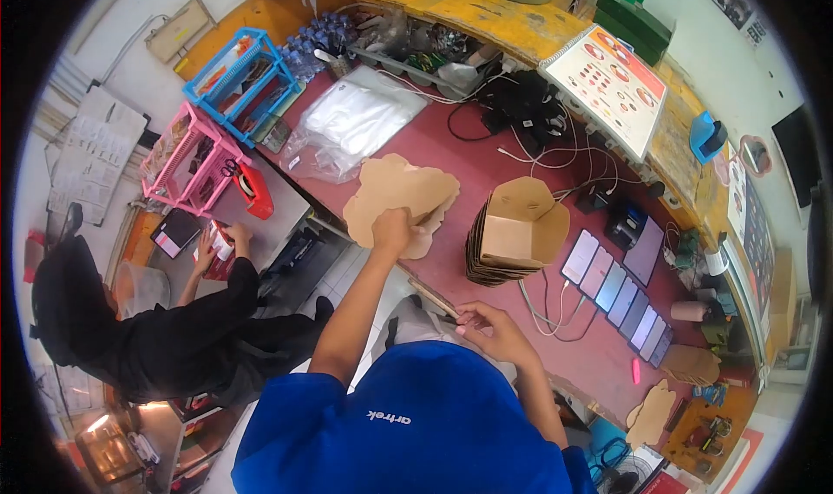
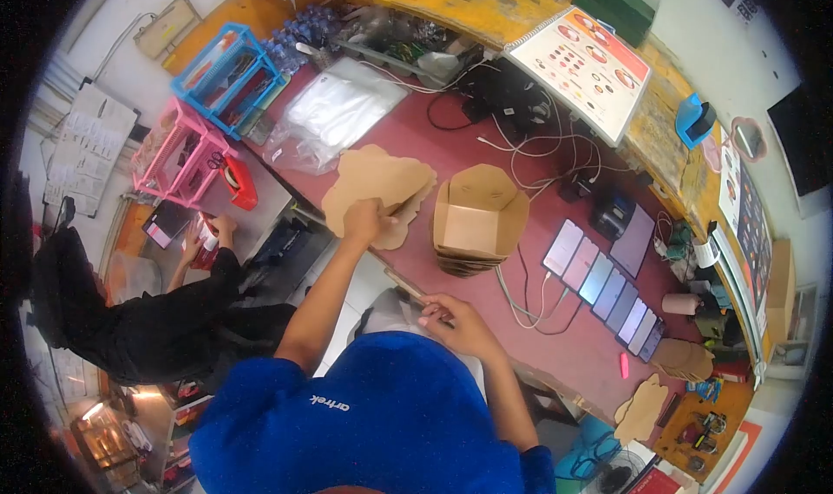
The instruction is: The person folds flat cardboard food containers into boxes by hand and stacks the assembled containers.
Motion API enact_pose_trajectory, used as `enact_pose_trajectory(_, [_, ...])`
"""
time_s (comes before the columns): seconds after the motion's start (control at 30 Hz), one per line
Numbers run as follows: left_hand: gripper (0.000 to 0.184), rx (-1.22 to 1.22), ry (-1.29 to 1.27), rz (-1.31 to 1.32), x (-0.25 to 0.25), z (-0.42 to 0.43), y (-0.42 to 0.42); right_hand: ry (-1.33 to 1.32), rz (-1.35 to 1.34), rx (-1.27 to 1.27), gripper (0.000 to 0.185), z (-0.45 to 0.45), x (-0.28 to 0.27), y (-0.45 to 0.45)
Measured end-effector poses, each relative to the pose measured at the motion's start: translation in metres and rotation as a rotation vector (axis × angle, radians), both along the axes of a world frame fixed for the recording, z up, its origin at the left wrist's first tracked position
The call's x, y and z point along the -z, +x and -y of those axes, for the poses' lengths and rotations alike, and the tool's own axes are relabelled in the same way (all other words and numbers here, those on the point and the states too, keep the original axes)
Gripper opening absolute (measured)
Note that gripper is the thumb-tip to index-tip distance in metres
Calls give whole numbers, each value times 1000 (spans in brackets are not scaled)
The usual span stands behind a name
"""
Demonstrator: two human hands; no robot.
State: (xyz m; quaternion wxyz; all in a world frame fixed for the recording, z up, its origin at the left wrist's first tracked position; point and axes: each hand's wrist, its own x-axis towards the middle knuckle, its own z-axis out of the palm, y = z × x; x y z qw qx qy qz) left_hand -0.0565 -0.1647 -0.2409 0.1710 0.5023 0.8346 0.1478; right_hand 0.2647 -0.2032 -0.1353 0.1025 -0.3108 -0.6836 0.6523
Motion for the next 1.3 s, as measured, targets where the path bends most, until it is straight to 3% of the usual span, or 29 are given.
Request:
enact_pose_trajectory(0.13, [29,-48,70,185,-7,-2,-8,5,-4,-74,41,-1,8,-13])
enact_pose_trajectory(0.27, [28,-17,292,127,-7,10,-24,1,6,-119,40,-4,10,-21])
enact_pose_trajectory(0.33, [25,-122,389,-42,-33,20,-31,-13,11,-134,40,-7,12,-25])
enact_pose_trajectory(0.53, [14,-252,711,-94,-132,65,-28,-34,-24,-160,54,-12,5,-62])
enact_pose_trajectory(0.6, [21,-149,819,-180,-155,79,-4,23,-275,33,65,-15,-6,-95])
enact_pose_trajectory(0.63, [29,-39,920,-262,-159,86,11,26,-276,30,65,-19,-11,-113])
enact_pose_trajectory(0.7, [44,63,818,-254,-148,102,41,-429,-701,312,63,-31,-24,-145])
enact_pose_trajectory(0.8, [50,172,838,-254,-143,111,72,-652,-624,451,54,-47,-58,-167])
enact_pose_trajectory(0.9, [51,220,811,-193,-153,121,77,-427,-538,478,45,-52,-30,-170])
enact_pose_trajectory(0.97, [45,101,897,68,-165,137,67,-291,-467,455,44,-58,-23,-161])
enact_pose_trajectory(1.03, [41,-177,1048,4,-168,154,38,-231,-484,384,42,-53,-37,-151])
enact_pose_trajectory(1.1, [58,-501,1085,33,-184,164,3,-252,-495,339,43,-51,-42,-143])
enact_pose_trajectory(1.13, [58,-512,1085,25,-193,165,-12,-264,-516,309,44,-50,-47,-142])
enact_pose_trajectory(1.2, [65,-517,1107,644,-204,170,-35,-301,-506,290,45,-42,-67,-138])
enact_pose_trajectory(1.23, [65,-522,1116,637,-199,177,-40,-316,-512,257,46,-41,-74,-137])
enact_pose_trajectory(1.3, [64,-501,892,1058,-187,185,-46,-330,-518,220,46,-42,-78,-133])
